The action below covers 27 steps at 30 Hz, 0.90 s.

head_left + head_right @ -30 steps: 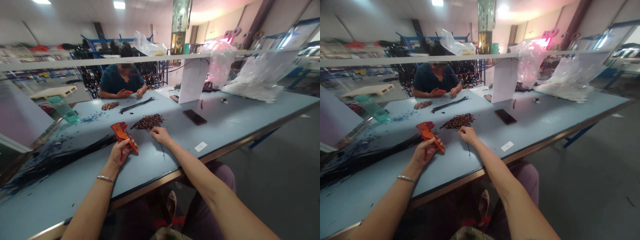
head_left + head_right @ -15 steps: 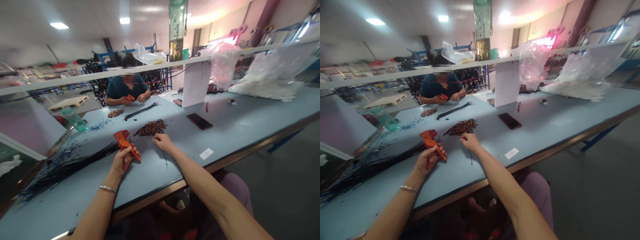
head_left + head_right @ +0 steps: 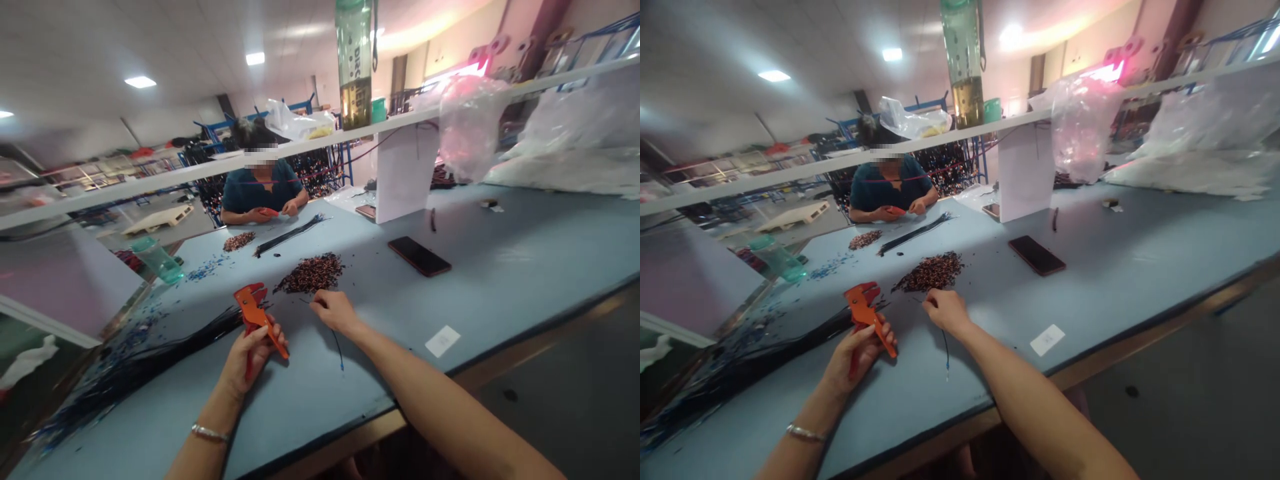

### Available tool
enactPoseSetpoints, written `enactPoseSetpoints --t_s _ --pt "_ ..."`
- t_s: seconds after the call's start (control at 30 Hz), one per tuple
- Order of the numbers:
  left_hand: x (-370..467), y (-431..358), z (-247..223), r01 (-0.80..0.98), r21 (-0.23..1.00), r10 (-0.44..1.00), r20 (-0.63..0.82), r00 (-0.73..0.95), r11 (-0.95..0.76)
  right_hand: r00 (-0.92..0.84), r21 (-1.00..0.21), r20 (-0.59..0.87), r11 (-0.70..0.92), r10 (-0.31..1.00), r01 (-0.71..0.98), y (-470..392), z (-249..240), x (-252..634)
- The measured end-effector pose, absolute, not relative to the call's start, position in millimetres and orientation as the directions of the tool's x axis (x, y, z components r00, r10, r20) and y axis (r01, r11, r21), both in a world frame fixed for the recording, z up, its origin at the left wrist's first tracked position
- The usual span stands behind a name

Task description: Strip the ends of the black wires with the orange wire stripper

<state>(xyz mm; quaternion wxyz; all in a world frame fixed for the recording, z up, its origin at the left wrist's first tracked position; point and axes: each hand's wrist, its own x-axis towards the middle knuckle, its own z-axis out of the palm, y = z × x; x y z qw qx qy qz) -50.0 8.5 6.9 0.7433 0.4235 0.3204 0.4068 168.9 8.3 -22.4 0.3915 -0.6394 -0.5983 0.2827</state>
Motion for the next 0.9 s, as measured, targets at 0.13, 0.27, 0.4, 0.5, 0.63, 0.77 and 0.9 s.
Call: enactPoseSetpoints --t_s 0.13,0.27,0.4,0.5,0.63,0.77,0.9 --pt "-52 10 7 -0.311 0.881 0.829 -0.145 0.54 0.357 0.136 -0.893 0.134 0.06 0.982 0.445 3 -22 168" --pt "-56 13 6 -0.269 0.857 0.74 -0.176 0.649 0.439 0.1 -0.951 0.129 0.094 0.987 0.295 -4 -23 165" --pt "-54 9 4 -0.263 0.825 0.644 -0.152 0.75 0.501 0.043 -0.988 0.065 0.058 0.997 0.146 -4 -16 168" --pt "-49 5 2 -0.261 0.822 0.638 -0.153 0.755 0.506 -0.008 -0.997 0.041 0.041 0.999 0.063 0 -3 171" --pt "-43 3 -1 -0.268 0.808 0.656 -0.183 0.732 0.525 0.018 -0.999 0.049 0.049 0.999 -0.013 3 2 163" --pt "-44 4 -4 -0.294 0.789 0.673 -0.195 0.713 0.54 0.081 -0.997 0.079 0.079 0.994 0.002 -6 -10 150" --pt "-50 3 -7 -0.269 0.792 0.657 -0.209 0.724 0.548 0.045 -0.97 0.207 0.199 0.977 0.142 -13 -15 148"
